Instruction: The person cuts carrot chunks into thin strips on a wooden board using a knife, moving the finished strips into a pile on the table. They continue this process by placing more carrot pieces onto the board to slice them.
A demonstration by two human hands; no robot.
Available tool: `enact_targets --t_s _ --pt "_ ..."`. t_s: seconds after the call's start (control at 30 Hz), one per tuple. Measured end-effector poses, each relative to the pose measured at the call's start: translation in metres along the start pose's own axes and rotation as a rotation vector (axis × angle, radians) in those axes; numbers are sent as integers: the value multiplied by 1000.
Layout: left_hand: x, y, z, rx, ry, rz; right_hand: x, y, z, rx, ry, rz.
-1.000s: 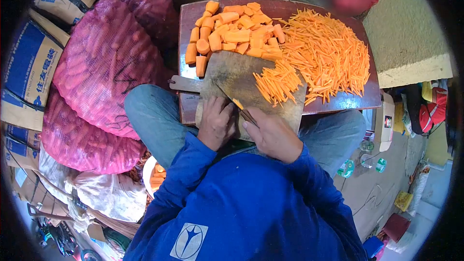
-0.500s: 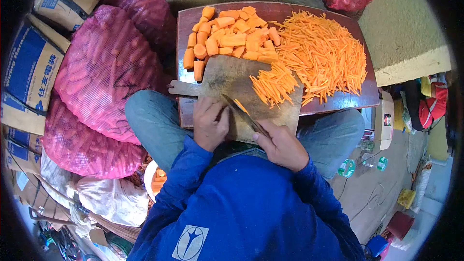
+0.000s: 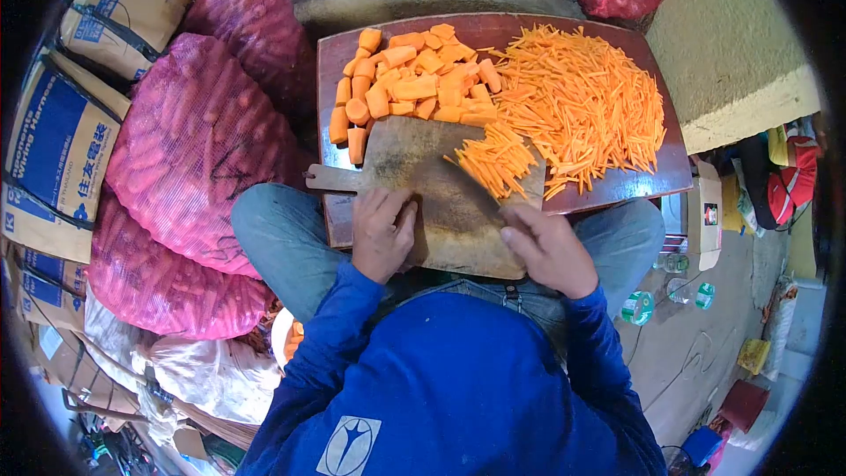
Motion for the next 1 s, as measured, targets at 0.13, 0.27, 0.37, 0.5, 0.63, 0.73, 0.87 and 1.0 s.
enact_targets --t_s 0.13,0.27,0.37,0.5,0.63,0.73,0.87,1.0 --pt "-42 -7 5 78 74 18 6 12 -7 75 5 -71" --pt "-105 7 24 153 83 -79 12 20 -7 74 -70 -73" --pt "-143 48 44 53 243 -222 14 26 -10 136 -64 -98" --pt "-159 119 47 -351 457 -415 16 25 -11 117 -56 -100" --pt "-166 142 28 -400 435 -459 18 24 -9 77 -79 -67" --pt "-162 130 35 -350 436 -393 19 23 -7 68 -94 -56" --pt "-157 77 40 -115 405 -147 17 23 -5 37 -81 -79" --pt "-122 23 -24 193 27 -12 19 17 -6 -47 -54 -49"
Point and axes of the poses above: each hand's wrist, its own x-axis away from the middle knuckle, its own y-axis out of the palm, z = x × y, the point moved 10 cm from there along -x, towards the middle knuckle, and after that the axes turned 2 degrees about -z, right-handed, at the moved point
